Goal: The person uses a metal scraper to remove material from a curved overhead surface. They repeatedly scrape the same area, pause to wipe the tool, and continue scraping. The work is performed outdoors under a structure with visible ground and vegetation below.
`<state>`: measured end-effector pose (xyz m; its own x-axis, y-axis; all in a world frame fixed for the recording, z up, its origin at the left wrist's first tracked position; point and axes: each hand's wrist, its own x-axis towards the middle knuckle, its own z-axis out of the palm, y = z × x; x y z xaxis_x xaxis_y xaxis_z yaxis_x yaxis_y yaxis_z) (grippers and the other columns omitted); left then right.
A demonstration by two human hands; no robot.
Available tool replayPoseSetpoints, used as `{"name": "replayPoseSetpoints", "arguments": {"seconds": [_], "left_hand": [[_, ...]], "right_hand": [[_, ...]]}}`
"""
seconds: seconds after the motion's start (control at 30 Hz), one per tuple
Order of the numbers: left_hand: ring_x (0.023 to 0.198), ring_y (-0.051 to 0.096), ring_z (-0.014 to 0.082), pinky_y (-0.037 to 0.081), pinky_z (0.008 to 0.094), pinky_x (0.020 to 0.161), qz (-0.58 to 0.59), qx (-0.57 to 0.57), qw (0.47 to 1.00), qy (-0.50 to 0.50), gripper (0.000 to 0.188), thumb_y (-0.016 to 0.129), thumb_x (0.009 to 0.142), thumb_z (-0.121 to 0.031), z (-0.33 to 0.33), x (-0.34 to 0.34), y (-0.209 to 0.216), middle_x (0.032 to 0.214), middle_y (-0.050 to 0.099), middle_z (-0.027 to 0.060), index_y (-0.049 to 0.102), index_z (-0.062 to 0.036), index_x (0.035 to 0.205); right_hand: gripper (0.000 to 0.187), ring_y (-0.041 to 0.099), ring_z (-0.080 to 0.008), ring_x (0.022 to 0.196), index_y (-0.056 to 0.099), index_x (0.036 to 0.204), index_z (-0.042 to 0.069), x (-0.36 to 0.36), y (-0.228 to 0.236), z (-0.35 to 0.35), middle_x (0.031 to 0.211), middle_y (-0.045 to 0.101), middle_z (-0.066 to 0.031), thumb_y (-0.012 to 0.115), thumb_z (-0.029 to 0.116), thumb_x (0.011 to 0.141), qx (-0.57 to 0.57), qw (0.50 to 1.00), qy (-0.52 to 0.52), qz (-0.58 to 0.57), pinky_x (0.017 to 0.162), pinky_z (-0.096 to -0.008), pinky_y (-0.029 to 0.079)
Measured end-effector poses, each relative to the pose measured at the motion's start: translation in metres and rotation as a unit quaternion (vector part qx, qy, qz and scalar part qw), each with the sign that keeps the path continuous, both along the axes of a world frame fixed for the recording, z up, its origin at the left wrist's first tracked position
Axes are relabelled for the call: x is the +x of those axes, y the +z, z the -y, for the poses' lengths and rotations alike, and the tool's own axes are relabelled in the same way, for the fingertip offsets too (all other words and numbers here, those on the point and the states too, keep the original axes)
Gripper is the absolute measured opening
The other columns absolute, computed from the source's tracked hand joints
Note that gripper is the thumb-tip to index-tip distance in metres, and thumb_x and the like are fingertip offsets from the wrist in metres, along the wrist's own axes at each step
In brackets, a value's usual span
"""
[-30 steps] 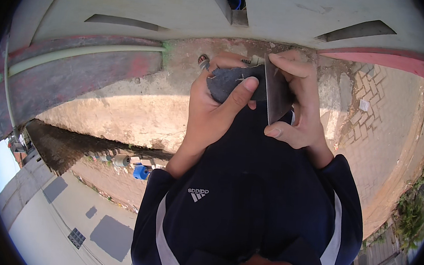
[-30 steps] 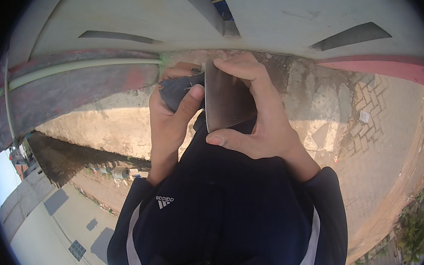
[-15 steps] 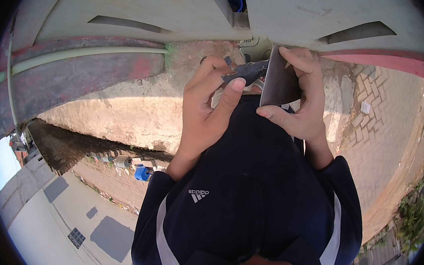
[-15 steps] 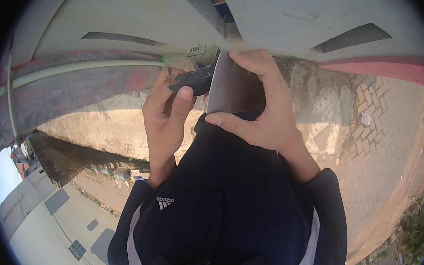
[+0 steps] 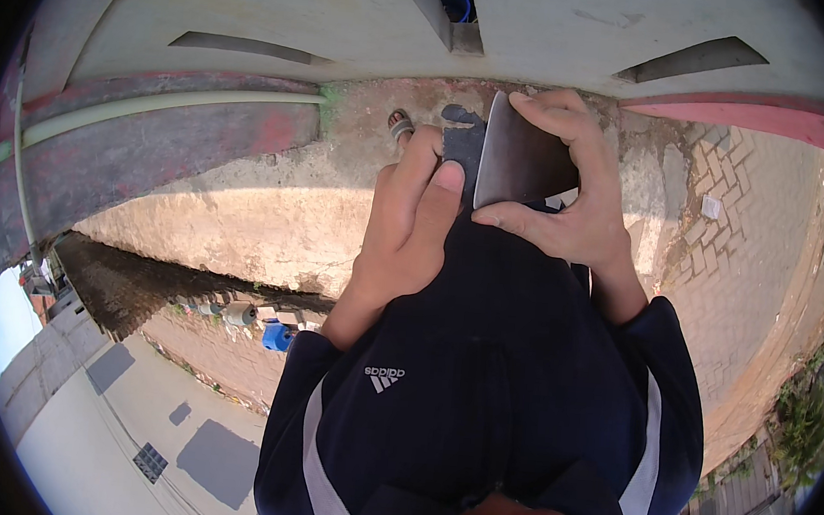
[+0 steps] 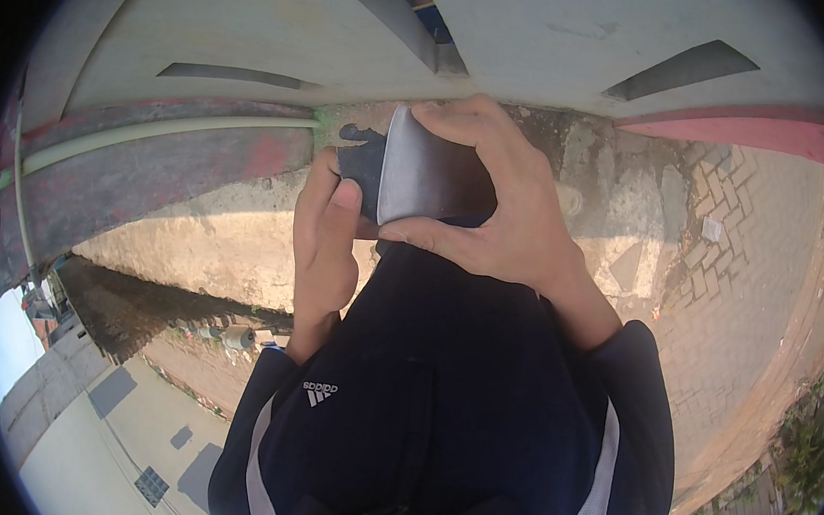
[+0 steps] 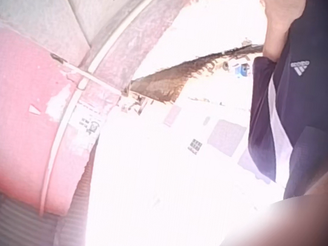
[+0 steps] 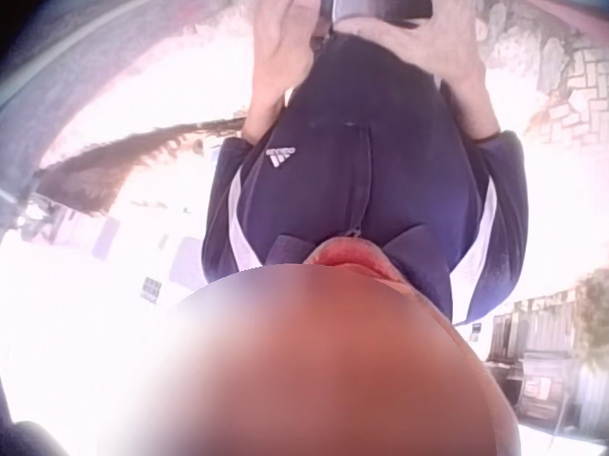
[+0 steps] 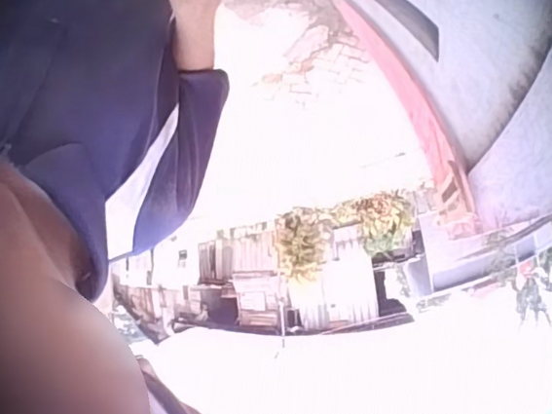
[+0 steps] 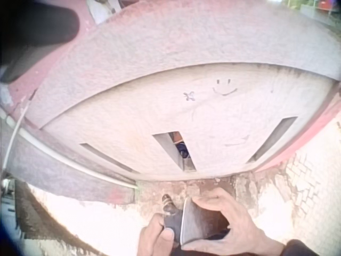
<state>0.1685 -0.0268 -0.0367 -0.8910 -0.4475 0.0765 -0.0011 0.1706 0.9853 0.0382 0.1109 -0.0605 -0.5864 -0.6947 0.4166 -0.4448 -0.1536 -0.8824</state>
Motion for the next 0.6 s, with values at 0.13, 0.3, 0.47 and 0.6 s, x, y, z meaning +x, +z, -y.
{"name": "replayPoseSetpoints", "arguments": {"seconds": [0.13,0.3,0.47,0.6], "left_hand": [[0.047,0.044,0.0141,0.031,0.0311,0.048,0.015,-0.032,0.999,-0.004,0.014,0.048,0.104,-0.014,0.002,0.001,-0.001,0.057,0.048,0.0071,0.053,-0.0011,0.1],[0.044,0.044,0.0163,0.03,0.0313,0.047,0.066,-0.029,0.997,-0.032,0.014,0.052,0.103,-0.013,0.005,0.005,0.003,0.052,0.045,0.0083,0.056,0.0002,0.099],[0.043,0.044,0.016,0.03,0.0313,0.047,0.052,-0.053,0.996,-0.052,0.013,0.054,0.101,-0.012,0.01,0.008,0.004,0.053,0.046,0.0082,0.057,-0.0001,0.097],[0.042,0.042,0.0165,0.029,0.0319,0.046,0.022,-0.115,0.99,-0.082,0.011,0.055,0.099,-0.009,0.011,0.009,0.004,0.051,0.045,0.0075,0.057,-0.0005,0.093]], "right_hand": [[0.075,0.067,-0.0338,0.108,0.06,0.127,0.005,0.002,0.004,-0.001,0.121,0.065,-0.0166,0.094,0.029,0.065,0.009,1.0,0.026,-0.001,0.09,-0.0383,0.054],[0.086,0.063,-0.026,0.099,0.06,0.13,0.004,-0.002,0.003,-0.002,0.116,0.062,-0.0148,0.097,0.036,0.059,0.032,0.999,0.023,-0.026,0.084,-0.0341,0.049],[0.085,0.064,-0.0276,0.097,0.06,0.128,0.004,-0.006,0.004,-0.004,0.113,0.064,-0.0151,0.098,0.033,0.058,0.03,0.998,0.044,-0.047,0.082,-0.0348,0.05],[0.077,0.067,-0.0311,0.1,0.061,0.126,0.008,-0.013,0.007,-0.006,0.116,0.066,-0.0132,0.094,0.035,0.062,0.022,0.997,0.075,-0.029,0.082,-0.0371,0.054]]}}
